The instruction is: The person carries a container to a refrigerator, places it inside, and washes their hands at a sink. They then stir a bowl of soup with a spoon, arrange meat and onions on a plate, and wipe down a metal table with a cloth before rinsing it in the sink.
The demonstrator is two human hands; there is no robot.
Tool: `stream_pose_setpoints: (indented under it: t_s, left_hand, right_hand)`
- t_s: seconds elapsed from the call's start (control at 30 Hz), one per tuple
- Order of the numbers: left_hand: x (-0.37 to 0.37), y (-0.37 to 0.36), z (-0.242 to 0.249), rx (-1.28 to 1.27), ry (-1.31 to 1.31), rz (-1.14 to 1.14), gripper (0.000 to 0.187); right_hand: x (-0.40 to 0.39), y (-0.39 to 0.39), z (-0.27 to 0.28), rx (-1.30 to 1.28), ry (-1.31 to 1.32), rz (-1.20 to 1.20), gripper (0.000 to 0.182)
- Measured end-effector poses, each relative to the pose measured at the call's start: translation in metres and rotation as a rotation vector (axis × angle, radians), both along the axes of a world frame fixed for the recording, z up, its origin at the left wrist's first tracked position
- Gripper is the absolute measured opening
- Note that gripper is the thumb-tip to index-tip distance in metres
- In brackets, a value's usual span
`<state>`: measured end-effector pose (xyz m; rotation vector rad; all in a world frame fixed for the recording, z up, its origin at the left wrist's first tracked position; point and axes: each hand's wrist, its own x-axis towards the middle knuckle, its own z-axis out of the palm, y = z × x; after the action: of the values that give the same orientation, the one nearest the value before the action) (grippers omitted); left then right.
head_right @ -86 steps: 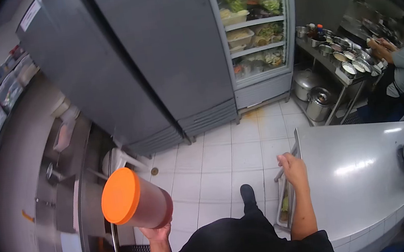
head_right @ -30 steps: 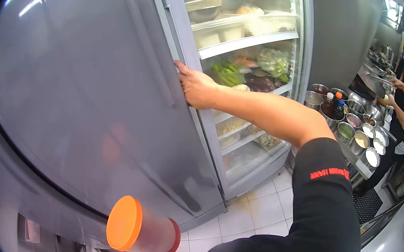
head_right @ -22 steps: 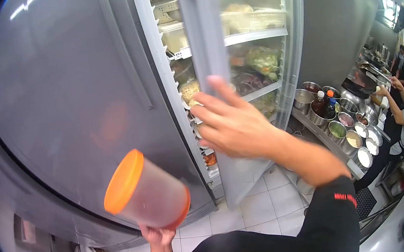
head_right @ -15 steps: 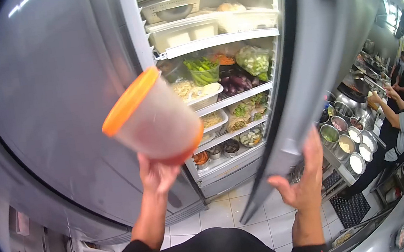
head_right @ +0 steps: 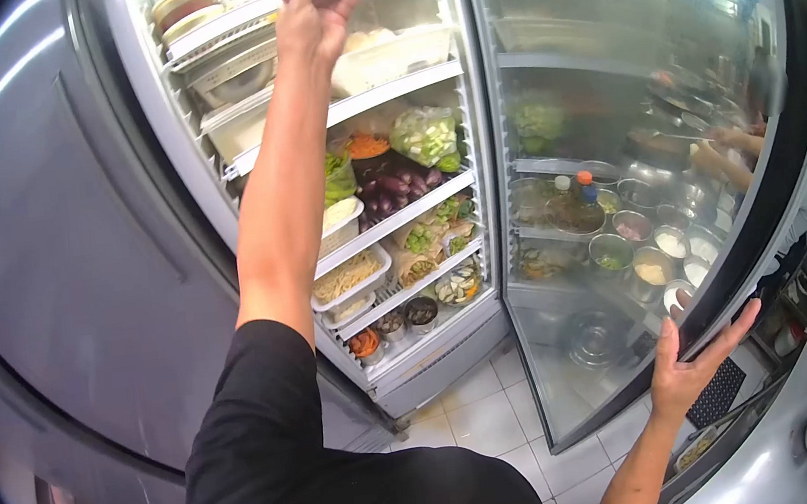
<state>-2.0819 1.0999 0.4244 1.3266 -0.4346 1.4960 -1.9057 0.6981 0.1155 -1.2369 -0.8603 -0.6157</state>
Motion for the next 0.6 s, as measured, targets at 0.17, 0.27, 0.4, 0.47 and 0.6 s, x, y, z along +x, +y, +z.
stream_pose_setpoints:
  t_s: [0.17, 0.27, 0.4, 0.47, 0.6]
  left_hand:
    - [0.063, 0.084, 0.064, -0.063, 0.003, 0.04, 0.034]
    - [0.093, 0.109, 0.078, -0.143, -0.055, 0.132, 0.033]
    - [0.12, 0.145, 0.098, -0.213, -0.138, 0.279, 0.054]
    - [0.132, 0.163, 0.107, -0.274, -0.142, 0.318, 0.076]
    - [0.15, 0.178, 0.113, -0.293, -0.106, 0.599, 0.069]
  right_hand:
    - [0.036, -0.004, -0.012, -0.008, 0.012, -0.138, 0.084]
    - [0.043, -0.002, -0.013, 0.039, 0.086, -0.092, 0.084]
    - [0.051, -0.002, -0.015, 0.079, 0.119, -0.104, 0.085]
    - [0.053, 0.0, -0.014, 0.1, 0.137, -0.124, 0.085]
    - [0.061, -0.002, -0.02, 0.099, 0.102, -0.171, 0.081]
